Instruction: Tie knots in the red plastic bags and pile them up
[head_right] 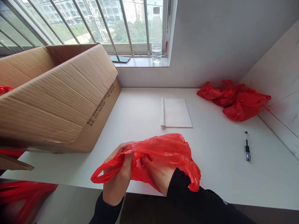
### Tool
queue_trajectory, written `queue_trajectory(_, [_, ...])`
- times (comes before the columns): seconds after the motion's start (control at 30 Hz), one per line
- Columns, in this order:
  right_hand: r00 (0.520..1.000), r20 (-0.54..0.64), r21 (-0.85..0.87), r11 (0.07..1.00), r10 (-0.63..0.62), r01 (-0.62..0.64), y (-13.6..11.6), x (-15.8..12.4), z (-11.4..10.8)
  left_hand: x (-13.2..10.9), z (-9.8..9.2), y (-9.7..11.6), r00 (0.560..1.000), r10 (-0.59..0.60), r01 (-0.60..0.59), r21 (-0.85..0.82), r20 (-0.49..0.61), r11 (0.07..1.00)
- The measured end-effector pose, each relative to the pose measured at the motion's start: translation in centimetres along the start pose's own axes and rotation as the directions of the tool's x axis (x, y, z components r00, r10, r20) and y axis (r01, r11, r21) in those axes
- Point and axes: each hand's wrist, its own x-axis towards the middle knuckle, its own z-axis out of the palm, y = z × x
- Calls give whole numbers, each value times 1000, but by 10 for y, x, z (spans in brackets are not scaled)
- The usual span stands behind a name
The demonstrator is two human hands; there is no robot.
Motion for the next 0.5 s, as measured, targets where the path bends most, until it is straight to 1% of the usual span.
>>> queue_trajectory(0.07, [999,22,116,992,38,-40,0,-3,2,0,0,0,1000,13,-13,-10,9,1000])
queue_trajectory(0.13, [996,46,245,966,78,-87,1,-4,-2,0,-1,0,1000,6,-6,-13,7,1000])
queue_trajectory(0.17, [994,55,272,956,95,-107,2,-4,-7,0,-2,0,1000,-4,4,-11,1,1000])
queue_trajectory(0.2, [992,65,259,958,108,-121,2,-4,-13,1,-3,-1,1000,-16,16,-8,-6,1000])
queue_trajectory(0.3, [990,77,77,989,117,-123,4,-4,-36,2,-3,-1,999,-34,33,-19,-10,999])
queue_trajectory(0.37, [994,61,-61,994,93,-89,6,-7,-49,3,-1,-1,999,-30,31,-44,9,999])
queue_trajectory(0.43, [998,35,-211,976,51,-42,8,-9,-55,4,3,-1,999,-25,27,-55,36,998])
queue_trajectory(0.5, [999,24,-393,919,-29,37,10,-10,-58,3,4,-2,998,-14,16,-47,55,999])
